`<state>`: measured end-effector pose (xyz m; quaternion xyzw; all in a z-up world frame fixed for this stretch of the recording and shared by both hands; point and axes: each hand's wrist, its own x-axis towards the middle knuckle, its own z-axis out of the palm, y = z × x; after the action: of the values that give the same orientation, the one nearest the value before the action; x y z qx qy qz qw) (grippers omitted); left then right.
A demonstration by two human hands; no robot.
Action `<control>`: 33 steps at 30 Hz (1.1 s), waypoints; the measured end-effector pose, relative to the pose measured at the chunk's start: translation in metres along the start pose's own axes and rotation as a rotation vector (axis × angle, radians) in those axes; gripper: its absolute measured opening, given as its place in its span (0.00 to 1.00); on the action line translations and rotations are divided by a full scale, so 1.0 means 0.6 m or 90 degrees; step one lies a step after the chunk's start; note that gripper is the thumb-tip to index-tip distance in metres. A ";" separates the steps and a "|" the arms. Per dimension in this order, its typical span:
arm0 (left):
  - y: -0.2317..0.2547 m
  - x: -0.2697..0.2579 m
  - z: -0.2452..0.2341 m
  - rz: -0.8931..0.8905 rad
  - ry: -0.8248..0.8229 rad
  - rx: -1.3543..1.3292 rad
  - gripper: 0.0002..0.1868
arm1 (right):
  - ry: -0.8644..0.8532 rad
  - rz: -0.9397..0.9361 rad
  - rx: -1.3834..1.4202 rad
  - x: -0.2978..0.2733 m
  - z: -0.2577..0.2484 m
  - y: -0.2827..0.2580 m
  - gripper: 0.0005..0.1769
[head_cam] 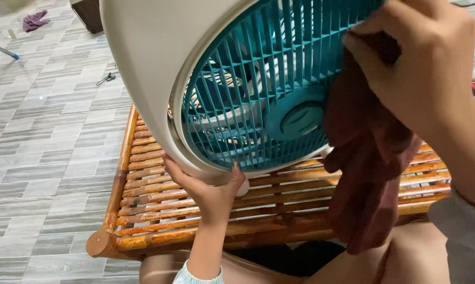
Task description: Cleaning the front grill of an electric fan using a cloth
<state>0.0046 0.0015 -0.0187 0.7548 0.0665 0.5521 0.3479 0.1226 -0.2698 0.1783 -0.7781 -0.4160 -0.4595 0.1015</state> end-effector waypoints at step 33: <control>-0.019 -0.011 -0.012 -0.037 0.002 -0.109 0.61 | -0.041 0.051 0.141 -0.005 -0.009 -0.016 0.10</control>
<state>-0.0010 0.0104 -0.0297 0.7191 0.0414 0.5468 0.4268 0.1116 -0.2684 0.1769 -0.7926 -0.4361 -0.3807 0.1919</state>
